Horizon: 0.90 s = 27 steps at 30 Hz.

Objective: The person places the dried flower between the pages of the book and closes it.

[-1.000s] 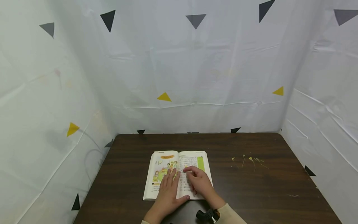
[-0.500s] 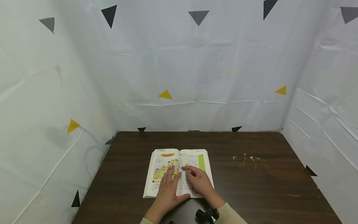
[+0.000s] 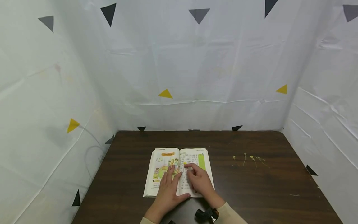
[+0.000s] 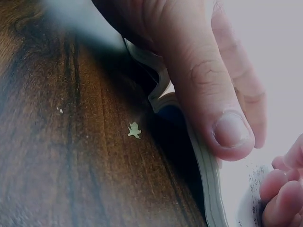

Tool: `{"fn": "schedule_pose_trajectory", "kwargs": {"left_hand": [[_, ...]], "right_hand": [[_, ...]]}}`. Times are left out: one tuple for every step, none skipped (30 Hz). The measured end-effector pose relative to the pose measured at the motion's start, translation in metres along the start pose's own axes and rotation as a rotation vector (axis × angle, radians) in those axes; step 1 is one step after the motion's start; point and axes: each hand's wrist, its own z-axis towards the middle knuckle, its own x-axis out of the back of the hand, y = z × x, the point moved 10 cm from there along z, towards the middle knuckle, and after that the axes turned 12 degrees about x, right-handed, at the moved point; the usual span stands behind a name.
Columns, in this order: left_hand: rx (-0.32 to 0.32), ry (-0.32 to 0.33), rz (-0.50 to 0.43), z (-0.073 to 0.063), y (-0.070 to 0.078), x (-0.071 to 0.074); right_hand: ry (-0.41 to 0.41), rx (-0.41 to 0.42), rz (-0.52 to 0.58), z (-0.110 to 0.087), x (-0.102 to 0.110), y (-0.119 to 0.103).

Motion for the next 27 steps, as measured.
{"fn": "schedule_pose_trajectory", "kwargs": {"left_hand": [[-0.001, 0.003, 0.002, 0.000, 0.000, 0.001], [-0.003, 0.005, 0.003, 0.001, 0.001, 0.002], [-0.006, 0.007, 0.005, 0.001, 0.001, 0.003], [-0.007, 0.009, 0.003, 0.001, 0.002, 0.004], [-0.013, 0.014, 0.006, 0.001, 0.002, 0.004], [-0.014, 0.016, 0.006, 0.000, 0.002, 0.004], [-0.012, 0.014, 0.005, 0.000, 0.002, 0.004], [-0.014, 0.015, 0.008, 0.000, 0.002, 0.004], [-0.015, 0.015, 0.012, 0.000, 0.002, 0.003], [-0.014, 0.014, 0.013, -0.001, 0.002, 0.002], [-0.014, 0.014, 0.014, -0.001, 0.002, 0.002], [-0.008, 0.008, 0.013, -0.001, 0.001, 0.001], [-0.008, 0.005, 0.015, -0.001, 0.002, -0.001], [-0.006, 0.002, 0.017, -0.002, 0.002, -0.002], [-0.004, 0.003, 0.015, -0.002, 0.002, -0.003], [-0.003, 0.005, 0.014, -0.002, 0.002, -0.003], [-0.003, 0.006, 0.014, -0.003, 0.002, -0.003], [-0.003, 0.009, 0.015, -0.003, 0.002, -0.003], [-0.006, 0.013, 0.014, -0.003, 0.002, -0.003], [-0.008, 0.016, 0.015, -0.003, 0.002, -0.002], [-0.010, 0.022, 0.016, -0.003, 0.003, -0.002], [-0.012, 0.026, 0.020, -0.002, 0.002, -0.001], [-0.013, 0.030, 0.021, -0.002, 0.003, 0.000], [-0.012, 0.033, 0.021, -0.001, 0.002, 0.000], [-0.011, 0.034, 0.021, -0.001, 0.003, 0.000], [-0.008, 0.033, 0.021, -0.001, 0.003, 0.000], [-0.006, 0.029, 0.017, -0.001, 0.003, -0.001]], "right_hand": [[-0.001, 0.006, 0.002, 0.001, 0.000, -0.001], [-0.003, 0.011, 0.000, 0.001, 0.000, -0.002], [-0.006, 0.015, 0.002, 0.001, -0.001, -0.003], [-0.010, 0.018, 0.004, 0.002, -0.001, -0.003], [-0.015, 0.021, 0.005, 0.002, -0.001, -0.003], [-0.021, 0.022, 0.010, 0.002, -0.002, -0.003], [-0.029, 0.024, 0.018, 0.002, -0.002, -0.003], [-0.038, 0.026, 0.030, 0.002, -0.002, -0.002], [-0.048, 0.027, 0.054, 0.002, -0.002, -0.002], [-0.056, 0.028, 0.076, 0.002, -0.002, -0.001], [-0.061, 0.033, 0.091, 0.002, 0.000, -0.001], [-0.065, 0.044, 0.078, 0.002, 0.004, -0.002], [-0.067, 0.060, 0.046, 0.000, 0.009, -0.004], [-0.072, 0.074, -0.002, -0.001, 0.015, -0.006], [-0.078, 0.087, -0.060, -0.003, 0.021, -0.009], [-0.088, 0.102, -0.141, -0.006, 0.028, -0.012], [-0.098, 0.110, -0.224, -0.009, 0.034, -0.015], [-0.116, 0.113, -0.305, -0.013, 0.040, -0.018], [-0.139, 0.111, -0.363, -0.017, 0.045, -0.020], [-0.165, 0.103, -0.410, -0.021, 0.050, -0.021], [-0.186, 0.093, -0.449, -0.026, 0.054, -0.021], [-0.203, 0.083, -0.485, -0.030, 0.059, -0.021], [-0.215, 0.068, -0.505, -0.034, 0.063, -0.020], [-0.226, 0.054, -0.523, -0.039, 0.067, -0.018], [-0.231, 0.040, -0.533, -0.043, 0.072, -0.016], [-0.236, 0.026, -0.536, -0.047, 0.077, -0.013], [-0.240, 0.012, -0.527, -0.051, 0.082, -0.010]]}}
